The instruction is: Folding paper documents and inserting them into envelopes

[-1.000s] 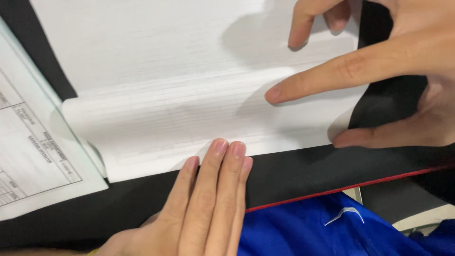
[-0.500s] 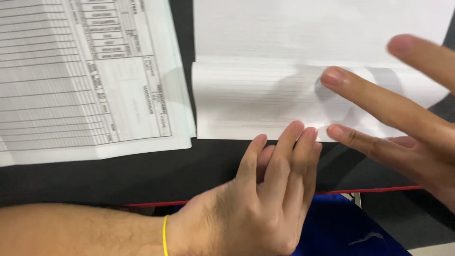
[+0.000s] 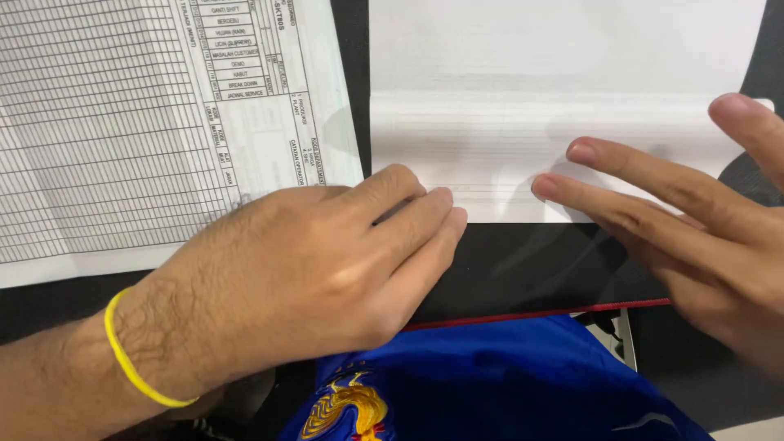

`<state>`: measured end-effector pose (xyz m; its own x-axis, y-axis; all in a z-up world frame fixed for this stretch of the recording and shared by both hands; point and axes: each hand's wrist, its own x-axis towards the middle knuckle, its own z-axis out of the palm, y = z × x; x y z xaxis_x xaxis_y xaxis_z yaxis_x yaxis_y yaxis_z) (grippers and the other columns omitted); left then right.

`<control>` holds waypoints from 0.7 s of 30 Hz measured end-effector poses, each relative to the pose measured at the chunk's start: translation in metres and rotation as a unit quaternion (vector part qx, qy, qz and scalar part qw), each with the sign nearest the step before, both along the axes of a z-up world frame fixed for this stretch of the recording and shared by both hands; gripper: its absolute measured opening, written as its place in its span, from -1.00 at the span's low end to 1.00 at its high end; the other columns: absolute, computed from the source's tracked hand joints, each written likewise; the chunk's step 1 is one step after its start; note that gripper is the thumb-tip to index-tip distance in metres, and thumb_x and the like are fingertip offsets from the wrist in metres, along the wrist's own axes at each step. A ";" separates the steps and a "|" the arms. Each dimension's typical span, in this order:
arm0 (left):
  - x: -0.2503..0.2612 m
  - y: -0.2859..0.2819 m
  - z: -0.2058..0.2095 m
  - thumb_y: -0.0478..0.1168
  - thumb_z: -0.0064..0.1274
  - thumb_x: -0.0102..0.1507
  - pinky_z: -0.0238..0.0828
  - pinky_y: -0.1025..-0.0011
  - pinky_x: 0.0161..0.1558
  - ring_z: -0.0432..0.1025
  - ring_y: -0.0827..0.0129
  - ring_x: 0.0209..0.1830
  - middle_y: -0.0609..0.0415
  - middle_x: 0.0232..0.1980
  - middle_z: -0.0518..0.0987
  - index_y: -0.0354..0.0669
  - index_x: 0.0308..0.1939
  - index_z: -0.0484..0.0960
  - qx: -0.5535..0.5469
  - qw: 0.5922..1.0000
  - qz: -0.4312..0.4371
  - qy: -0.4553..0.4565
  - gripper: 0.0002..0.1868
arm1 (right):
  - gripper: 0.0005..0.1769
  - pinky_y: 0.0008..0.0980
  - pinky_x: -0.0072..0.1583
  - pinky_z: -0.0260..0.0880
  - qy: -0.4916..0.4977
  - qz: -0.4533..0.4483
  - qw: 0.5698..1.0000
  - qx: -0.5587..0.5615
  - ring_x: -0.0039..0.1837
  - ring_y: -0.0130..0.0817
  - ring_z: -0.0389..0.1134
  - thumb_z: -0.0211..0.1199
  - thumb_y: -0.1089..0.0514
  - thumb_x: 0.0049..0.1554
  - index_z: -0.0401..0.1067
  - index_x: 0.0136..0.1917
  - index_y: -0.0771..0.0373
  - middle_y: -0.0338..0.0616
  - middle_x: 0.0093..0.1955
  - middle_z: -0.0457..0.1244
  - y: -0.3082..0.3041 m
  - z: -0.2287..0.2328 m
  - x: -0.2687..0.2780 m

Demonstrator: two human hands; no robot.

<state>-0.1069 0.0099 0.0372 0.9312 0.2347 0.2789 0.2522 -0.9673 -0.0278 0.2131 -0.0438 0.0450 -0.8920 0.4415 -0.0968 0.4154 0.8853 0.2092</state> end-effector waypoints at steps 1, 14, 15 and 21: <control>-0.001 -0.001 0.000 -0.46 0.03 0.39 0.38 0.64 -0.39 0.41 0.46 -0.25 0.16 -0.16 0.57 -0.18 -0.10 0.66 0.002 1.000 0.001 0.001 -0.86 | -0.64 0.29 0.56 -0.04 0.001 0.001 1.000 0.002 0.62 -0.14 0.20 0.21 0.21 0.26 0.70 0.21 0.37 -0.22 0.69 0.17 -0.001 -0.001 -0.004; -0.007 0.017 0.013 -0.34 0.11 0.35 0.43 0.35 0.06 0.42 0.34 -0.12 0.35 -0.34 0.49 0.13 -0.42 0.60 -0.019 0.996 0.000 0.082 -0.73 | -0.65 0.35 0.49 0.09 0.083 -0.048 0.993 -0.073 0.54 -0.03 0.29 0.16 0.42 0.23 0.55 0.26 0.40 -0.18 0.57 0.24 0.008 0.003 -0.016; -0.008 0.019 0.012 -0.30 0.17 0.33 0.45 0.32 0.10 0.47 0.34 -0.09 0.37 -0.34 0.55 0.10 -0.39 0.65 -0.040 0.995 -0.006 0.089 -0.79 | -0.70 0.37 0.49 0.05 0.127 -0.078 0.984 -0.096 0.48 -0.01 0.35 0.15 0.44 0.26 0.51 0.24 0.39 -0.20 0.48 0.30 0.007 0.000 -0.019; -0.004 0.032 0.000 -0.28 0.23 0.33 0.33 0.33 -0.07 0.36 0.34 -0.18 0.41 -0.44 0.47 0.17 -0.55 0.66 -0.098 0.994 -0.027 0.032 -0.66 | -0.33 -0.02 -0.07 0.22 0.034 -0.063 0.997 -0.043 0.19 -0.28 0.31 0.07 0.16 0.13 0.41 0.43 0.61 -0.11 0.19 0.40 0.004 0.014 -0.033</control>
